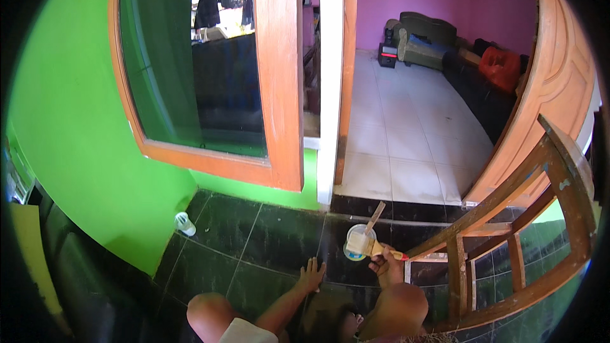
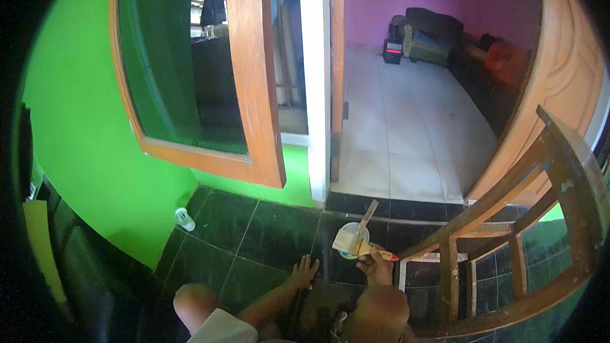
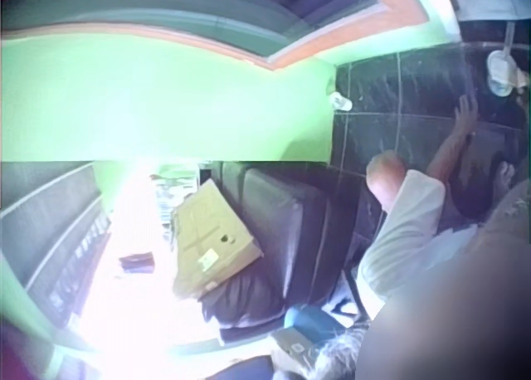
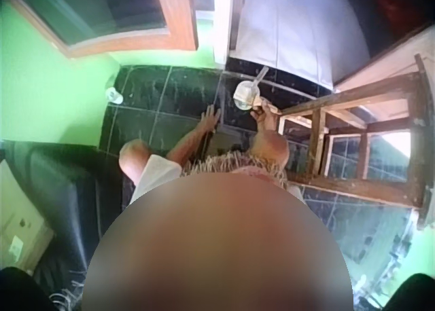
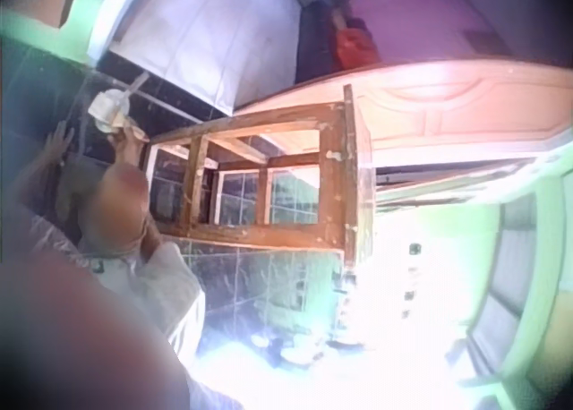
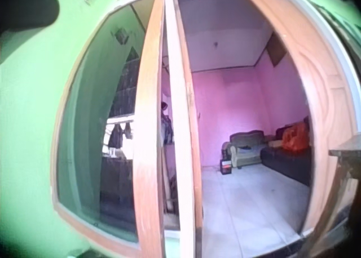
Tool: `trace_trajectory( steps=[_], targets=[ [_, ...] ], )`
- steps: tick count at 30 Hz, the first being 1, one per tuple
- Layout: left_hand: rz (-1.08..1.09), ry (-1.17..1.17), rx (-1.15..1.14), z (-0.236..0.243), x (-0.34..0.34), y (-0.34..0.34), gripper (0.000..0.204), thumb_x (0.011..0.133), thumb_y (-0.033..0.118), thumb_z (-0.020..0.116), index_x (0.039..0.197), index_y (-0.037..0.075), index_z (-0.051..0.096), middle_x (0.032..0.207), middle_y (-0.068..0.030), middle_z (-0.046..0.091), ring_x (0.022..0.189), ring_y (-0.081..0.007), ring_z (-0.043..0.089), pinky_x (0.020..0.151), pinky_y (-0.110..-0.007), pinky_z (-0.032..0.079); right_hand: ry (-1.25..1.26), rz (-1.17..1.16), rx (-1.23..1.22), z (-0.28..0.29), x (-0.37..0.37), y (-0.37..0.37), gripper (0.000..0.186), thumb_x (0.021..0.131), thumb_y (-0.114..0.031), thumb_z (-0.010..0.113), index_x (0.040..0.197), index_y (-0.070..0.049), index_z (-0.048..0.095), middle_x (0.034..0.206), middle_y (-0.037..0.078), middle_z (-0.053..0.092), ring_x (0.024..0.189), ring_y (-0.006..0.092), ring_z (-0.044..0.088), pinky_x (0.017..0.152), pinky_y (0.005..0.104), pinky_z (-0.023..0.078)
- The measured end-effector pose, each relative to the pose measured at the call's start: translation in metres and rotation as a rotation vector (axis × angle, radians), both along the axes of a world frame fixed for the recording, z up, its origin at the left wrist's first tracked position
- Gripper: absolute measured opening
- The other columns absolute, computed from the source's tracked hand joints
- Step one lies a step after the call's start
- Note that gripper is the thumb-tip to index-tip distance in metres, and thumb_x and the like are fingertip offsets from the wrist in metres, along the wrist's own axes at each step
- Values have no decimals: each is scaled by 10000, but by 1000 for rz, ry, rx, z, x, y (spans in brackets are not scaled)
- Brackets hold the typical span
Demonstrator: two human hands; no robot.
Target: The person paints the wooden door frame white using a paintbrush and a can of paint. They dip the brush into the paint can and apply paint to the vertical and horizontal sections of the frame, occasionally sitting on the floor to reach lower areas.
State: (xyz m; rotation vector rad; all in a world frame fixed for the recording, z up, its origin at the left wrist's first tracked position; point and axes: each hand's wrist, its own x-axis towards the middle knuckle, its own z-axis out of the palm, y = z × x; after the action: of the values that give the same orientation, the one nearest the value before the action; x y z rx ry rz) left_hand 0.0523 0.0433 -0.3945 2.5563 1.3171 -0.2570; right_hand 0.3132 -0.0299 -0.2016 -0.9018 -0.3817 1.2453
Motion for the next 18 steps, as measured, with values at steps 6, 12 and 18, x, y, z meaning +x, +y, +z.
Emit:
trace_trajectory(
  steps=[6,12,18],
  targets=[
    [63,16,-117,25,11,-2,1374,572,314,993,1632,146,134,1677,-295,48,1549,-485,117,1066,-792,337,-266,-160,-42,23,17,11,264,1022,-313,662,1109,-64,666,907,49,695,755,143,657,648,324,548],
    [121,87,-175,31,12,-5,1332,641,330,968,1644,226,98,1700,-232,9,1552,-472,112,1024,-795,394,-884,-198,8,69,36,33,315,1021,-275,649,1114,21,703,924,68,713,792,125,646,714,288,526],
    [125,89,-191,26,13,6,1321,653,292,971,1646,253,101,1703,-215,11,1548,-472,119,1006,-799,412,-1313,44,-39,51,40,83,280,994,-271,660,1126,-30,714,969,137,739,845,235,691,780,379,537]
  ],
)
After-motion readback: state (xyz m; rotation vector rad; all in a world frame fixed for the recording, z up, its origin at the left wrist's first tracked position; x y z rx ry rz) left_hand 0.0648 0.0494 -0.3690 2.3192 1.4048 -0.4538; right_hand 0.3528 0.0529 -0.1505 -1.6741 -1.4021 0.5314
